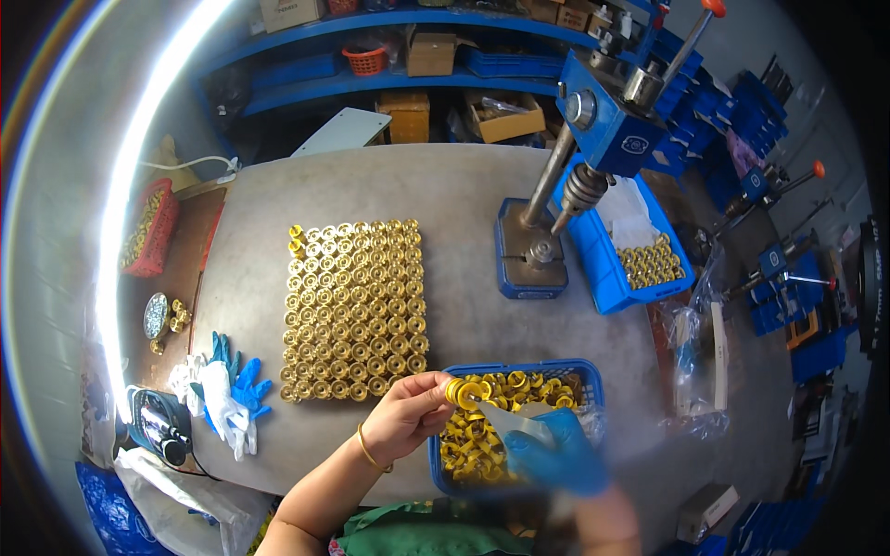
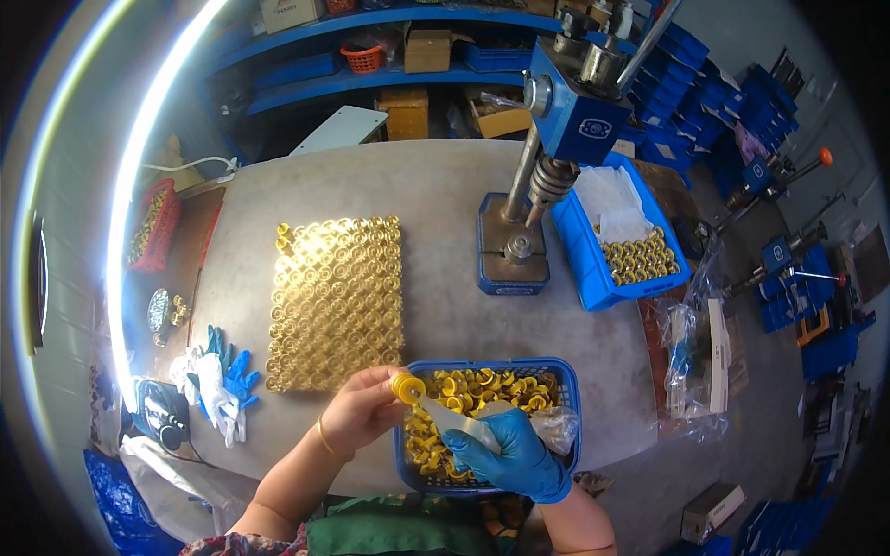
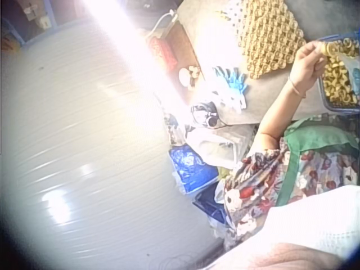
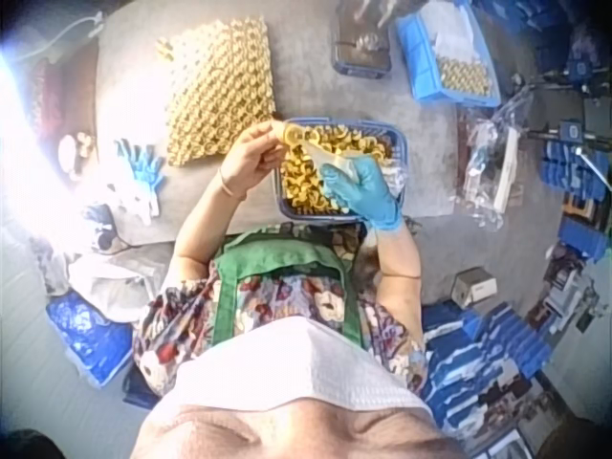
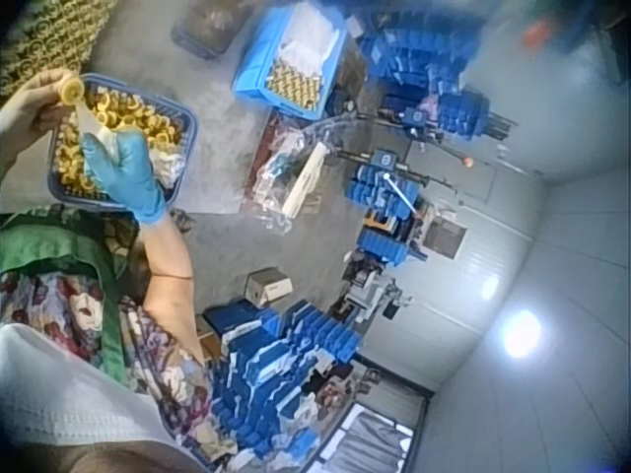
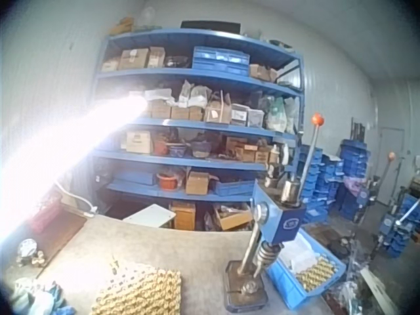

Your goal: The person applies lubricant from a plastic dispenser onto plastic components and inserts them into metal casings on the workbench.

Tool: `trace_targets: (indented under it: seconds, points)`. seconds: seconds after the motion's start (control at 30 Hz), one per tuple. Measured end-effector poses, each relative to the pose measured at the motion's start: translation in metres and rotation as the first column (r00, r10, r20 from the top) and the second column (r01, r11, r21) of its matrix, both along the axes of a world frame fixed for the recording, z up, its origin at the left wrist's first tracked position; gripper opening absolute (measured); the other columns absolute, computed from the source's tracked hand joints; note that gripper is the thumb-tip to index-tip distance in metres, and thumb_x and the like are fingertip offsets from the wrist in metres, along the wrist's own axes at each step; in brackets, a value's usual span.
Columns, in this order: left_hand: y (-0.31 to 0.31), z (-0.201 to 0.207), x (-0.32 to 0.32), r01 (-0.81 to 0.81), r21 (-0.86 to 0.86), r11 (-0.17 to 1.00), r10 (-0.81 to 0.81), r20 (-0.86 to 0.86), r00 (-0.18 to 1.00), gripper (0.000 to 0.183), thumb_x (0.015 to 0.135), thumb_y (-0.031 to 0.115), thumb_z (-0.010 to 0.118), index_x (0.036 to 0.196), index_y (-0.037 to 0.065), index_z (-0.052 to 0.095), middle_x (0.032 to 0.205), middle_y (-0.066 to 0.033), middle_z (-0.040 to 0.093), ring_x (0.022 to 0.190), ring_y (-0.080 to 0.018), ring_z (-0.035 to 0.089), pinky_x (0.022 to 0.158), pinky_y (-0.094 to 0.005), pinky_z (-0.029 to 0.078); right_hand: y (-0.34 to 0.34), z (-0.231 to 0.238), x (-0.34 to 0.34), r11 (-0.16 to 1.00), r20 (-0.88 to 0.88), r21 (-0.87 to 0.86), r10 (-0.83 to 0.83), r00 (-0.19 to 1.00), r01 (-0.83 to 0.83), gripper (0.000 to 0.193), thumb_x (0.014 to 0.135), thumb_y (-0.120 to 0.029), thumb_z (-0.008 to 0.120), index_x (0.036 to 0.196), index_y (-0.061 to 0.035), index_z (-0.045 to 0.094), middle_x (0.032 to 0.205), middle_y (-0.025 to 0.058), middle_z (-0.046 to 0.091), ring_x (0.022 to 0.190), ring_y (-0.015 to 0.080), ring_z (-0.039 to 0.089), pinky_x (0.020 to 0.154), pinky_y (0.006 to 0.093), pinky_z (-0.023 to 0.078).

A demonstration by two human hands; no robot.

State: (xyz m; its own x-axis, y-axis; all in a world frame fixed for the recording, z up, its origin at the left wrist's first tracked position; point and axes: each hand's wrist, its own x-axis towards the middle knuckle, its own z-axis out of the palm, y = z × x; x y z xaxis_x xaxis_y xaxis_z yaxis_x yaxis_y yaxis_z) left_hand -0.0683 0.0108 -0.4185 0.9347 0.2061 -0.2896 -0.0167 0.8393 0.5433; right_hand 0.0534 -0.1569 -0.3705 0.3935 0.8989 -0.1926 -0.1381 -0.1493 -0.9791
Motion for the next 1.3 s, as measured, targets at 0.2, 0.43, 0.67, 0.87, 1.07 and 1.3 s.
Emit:
trace_targets:
  seconds: [0.2,0.43,0.67,0.87,1.07,1.3]
  points:
    - [0.004,-0.009,-0.002,0.014,0.007,1.000,-0.014,0.005,1.000,0.013,0.085,0.015,0.052,0.089,0.003,0.054,0.064,0.0024,0.044,0.050,-0.0047,0.033,0.043,-0.0172,0.025,-0.001,-0.007,0.002,0.999,0.031,0.019,0.027,0.999,-0.028,0.017,0.081,-0.012,0.059,0.070,0.0008,0.057,0.055,0.0016,0.054,0.049,0.0066,0.049,0.045,0.0218,0.037]
    - [0.018,0.019,0.000,-0.035,0.734,0.678,0.087,-0.033,0.996,0.011,0.074,0.011,0.066,0.079,0.001,0.061,0.076,0.0008,0.049,0.060,-0.0059,0.042,0.051,-0.0186,0.034,-0.002,0.003,0.006,0.988,-0.301,0.097,-0.085,0.950,0.119,0.022,0.077,-0.009,0.062,0.095,0.0017,0.057,0.076,0.0045,0.060,0.060,0.0063,0.052,0.055,0.0191,0.042]
    - [-0.001,0.050,0.010,-0.020,0.906,0.423,0.023,0.011,1.000,0.015,0.066,0.006,0.072,0.078,0.003,0.064,0.075,0.0000,0.047,0.066,-0.0071,0.045,0.055,-0.0199,0.036,0.025,0.007,0.000,0.997,-0.021,-0.073,0.016,1.000,-0.017,0.039,0.073,-0.007,0.068,0.109,-0.0005,0.054,0.090,0.0004,0.058,0.081,0.0075,0.053,0.072,0.0221,0.045]
    - [-0.012,0.028,0.008,-0.219,0.914,0.341,0.160,0.173,0.972,0.024,0.067,0.010,0.074,0.086,0.004,0.060,0.075,0.0016,0.043,0.052,-0.0035,0.032,0.046,-0.0188,0.030,0.015,0.000,0.003,0.976,-0.146,-0.062,-0.215,0.966,0.208,0.031,0.075,-0.006,0.066,0.104,-0.0009,0.057,0.089,0.0003,0.059,0.078,0.0055,0.054,0.068,0.0202,0.045]
    - [-0.018,0.024,0.010,-0.278,0.894,0.353,0.244,0.199,0.949,0.018,0.067,0.006,0.072,0.083,0.005,0.063,0.075,0.0017,0.044,0.053,-0.0033,0.035,0.046,-0.0188,0.031,0.018,0.002,-0.002,0.974,-0.113,-0.038,-0.224,0.968,0.222,0.026,0.075,-0.005,0.065,0.100,-0.0013,0.058,0.086,-0.0004,0.060,0.072,0.0034,0.053,0.062,0.0181,0.044]
    - [-0.013,0.014,0.009,-0.340,0.830,0.443,0.289,0.227,0.930,0.019,0.068,0.001,0.069,0.086,0.004,0.063,0.076,0.0023,0.044,0.057,-0.0031,0.036,0.051,-0.0175,0.033,0.031,0.002,-0.011,0.958,-0.096,0.090,-0.263,0.960,0.271,0.031,0.076,-0.003,0.064,0.106,-0.0007,0.057,0.090,-0.0005,0.060,0.072,0.0034,0.053,0.060,0.0177,0.043]
